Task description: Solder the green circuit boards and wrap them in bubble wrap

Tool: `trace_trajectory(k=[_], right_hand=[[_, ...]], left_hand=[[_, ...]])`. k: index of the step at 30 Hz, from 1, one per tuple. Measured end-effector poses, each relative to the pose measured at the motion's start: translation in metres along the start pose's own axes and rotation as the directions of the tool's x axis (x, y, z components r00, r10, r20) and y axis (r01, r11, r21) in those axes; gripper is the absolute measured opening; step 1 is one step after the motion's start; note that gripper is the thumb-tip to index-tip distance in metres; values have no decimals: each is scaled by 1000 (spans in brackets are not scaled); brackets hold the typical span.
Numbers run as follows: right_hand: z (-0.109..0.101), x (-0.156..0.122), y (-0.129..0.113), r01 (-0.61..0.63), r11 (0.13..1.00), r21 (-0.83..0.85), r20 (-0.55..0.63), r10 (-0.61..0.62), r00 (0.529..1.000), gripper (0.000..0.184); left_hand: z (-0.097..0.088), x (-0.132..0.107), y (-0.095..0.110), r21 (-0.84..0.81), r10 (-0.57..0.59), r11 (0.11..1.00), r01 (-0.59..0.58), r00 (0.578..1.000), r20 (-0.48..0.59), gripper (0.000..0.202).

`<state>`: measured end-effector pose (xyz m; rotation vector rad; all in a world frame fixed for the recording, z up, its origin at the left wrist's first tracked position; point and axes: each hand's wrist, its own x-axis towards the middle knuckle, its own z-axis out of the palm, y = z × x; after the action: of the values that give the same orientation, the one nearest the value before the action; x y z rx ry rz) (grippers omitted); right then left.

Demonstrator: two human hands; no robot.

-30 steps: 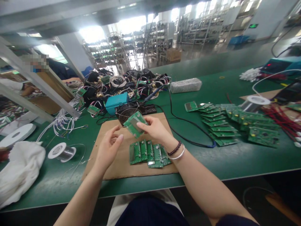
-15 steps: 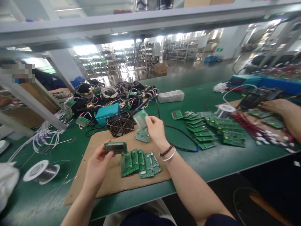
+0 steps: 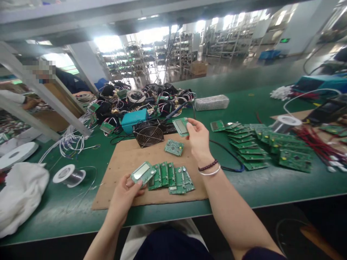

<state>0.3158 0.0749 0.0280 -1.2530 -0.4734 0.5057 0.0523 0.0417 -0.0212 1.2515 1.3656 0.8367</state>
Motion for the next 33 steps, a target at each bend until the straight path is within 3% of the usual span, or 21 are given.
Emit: trace_trajectory(k=[4, 6, 8, 10, 13, 19, 24, 27, 30, 33], right_hand=[[3, -8, -4, -14, 999, -36, 107, 17, 994, 40], [6, -15, -4, -26, 998, -60, 188, 37, 981, 42], [10, -23, -4, -41, 995, -89, 272, 64, 960, 41], [14, -29, -3, -53, 991, -120, 336, 90, 938, 38], [16, -32, -1, -54, 986, -157, 374, 110, 921, 36], [14, -27, 1, -36, 981, -188, 369, 105, 923, 38], [13, -27, 4, -16, 976, -218, 435, 112, 893, 37], [13, -30, 4, -2, 970, -243, 539, 136, 831, 32], [13, -35, 1, 39, 966, -255, 659, 144, 738, 22], [12, -42, -3, 192, 944, -268, 794, 103, 598, 18]], left_hand=[[-14, -9, 7, 230, 19, 973, -27, 999, 35, 30], [-20, -10, 11, 365, 107, 924, -113, 994, 36, 25], [-22, -8, 13, 516, 229, 817, -256, 966, 117, 37], [-19, -4, 14, 601, 272, 691, -401, 915, 298, 65], [-14, -1, 14, 603, 194, 625, -495, 847, 495, 90], [-17, 12, 30, 577, 148, 638, -509, 817, 557, 83], [-2, 27, 36, 528, 156, 616, -585, 747, 646, 88], [6, 30, 30, 500, 169, 637, -587, 739, 652, 96], [2, 31, 26, 446, 195, 681, -581, 730, 655, 106], [-4, 31, 27, 348, 289, 773, -531, 782, 552, 105]])
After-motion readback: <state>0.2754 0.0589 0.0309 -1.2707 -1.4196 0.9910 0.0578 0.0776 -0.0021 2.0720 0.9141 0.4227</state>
